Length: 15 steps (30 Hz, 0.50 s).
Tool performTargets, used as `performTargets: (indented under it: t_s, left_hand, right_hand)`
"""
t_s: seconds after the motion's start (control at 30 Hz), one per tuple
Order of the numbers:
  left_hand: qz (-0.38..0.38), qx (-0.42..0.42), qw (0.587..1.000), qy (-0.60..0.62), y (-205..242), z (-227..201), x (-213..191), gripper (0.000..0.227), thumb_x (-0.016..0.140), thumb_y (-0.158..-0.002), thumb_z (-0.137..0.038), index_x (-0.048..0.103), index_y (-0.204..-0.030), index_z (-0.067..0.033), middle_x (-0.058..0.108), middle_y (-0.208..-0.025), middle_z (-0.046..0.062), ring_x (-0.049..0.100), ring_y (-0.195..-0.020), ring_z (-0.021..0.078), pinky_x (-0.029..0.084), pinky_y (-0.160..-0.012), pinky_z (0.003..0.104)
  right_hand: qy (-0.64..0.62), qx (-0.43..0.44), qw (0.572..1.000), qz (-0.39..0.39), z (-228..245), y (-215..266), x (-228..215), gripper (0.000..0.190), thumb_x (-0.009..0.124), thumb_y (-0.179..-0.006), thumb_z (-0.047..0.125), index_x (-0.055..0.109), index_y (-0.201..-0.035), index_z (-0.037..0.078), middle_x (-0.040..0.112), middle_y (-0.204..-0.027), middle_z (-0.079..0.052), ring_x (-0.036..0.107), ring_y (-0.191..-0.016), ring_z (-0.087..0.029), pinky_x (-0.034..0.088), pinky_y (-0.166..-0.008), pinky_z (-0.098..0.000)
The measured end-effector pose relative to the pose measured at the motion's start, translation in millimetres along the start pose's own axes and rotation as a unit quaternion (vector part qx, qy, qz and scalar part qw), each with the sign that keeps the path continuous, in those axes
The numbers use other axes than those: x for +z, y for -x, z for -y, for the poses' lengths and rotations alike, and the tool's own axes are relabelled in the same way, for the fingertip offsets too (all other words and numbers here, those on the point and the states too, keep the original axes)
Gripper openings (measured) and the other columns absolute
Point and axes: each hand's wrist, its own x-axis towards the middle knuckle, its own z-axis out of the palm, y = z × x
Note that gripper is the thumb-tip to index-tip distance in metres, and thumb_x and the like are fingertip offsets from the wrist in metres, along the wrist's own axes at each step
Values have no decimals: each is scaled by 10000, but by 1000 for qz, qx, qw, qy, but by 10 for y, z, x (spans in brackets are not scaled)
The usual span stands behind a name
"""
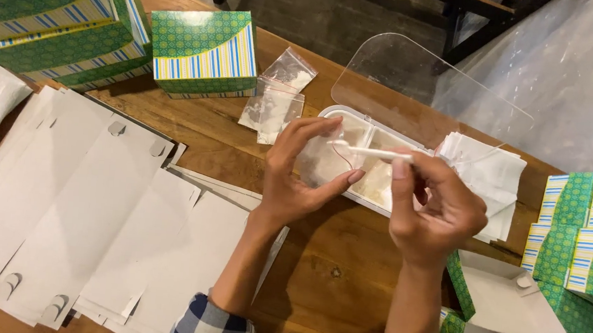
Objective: The person assembles a small white cardboard box, scoops a white granular substance into a small plastic bag using a plastic spoon, seals the bag, and places it inside the box. The person then closes the box and stacks it with others. Finally, the person folds a flat white cardboard sheet into a box shape.
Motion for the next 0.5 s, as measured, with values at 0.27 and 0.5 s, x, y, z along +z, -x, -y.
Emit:
performTargets:
  t_s: [0.27, 0.5]
  left_hand:
    - [12, -6, 999, -46, -47, 234, -284, 564, 915, -786, -221, 672, -1277, -91, 709, -1174, 105, 690, -1006, 249, 510, -904, 378]
    - [-1, -83, 996, 36, 96, 452, -217, 466, 824, -876, -262, 673, -1275, -75, 694, -1240, 83, 651, -1086, 173, 508, -944, 354]
  right_hand:
    - [-28, 72, 994, -79, -11, -36, 3, 138, 657, -1022, -38, 685, -1087, -156, 724, -844, -248, 512, -514, -78, 445, -504, -231]
    - [54, 129, 990, 15, -118, -58, 51, 83, 716, -968, -55, 756, -1038, -73, 754, -817, -186, 595, -512, -142, 446, -431, -251]
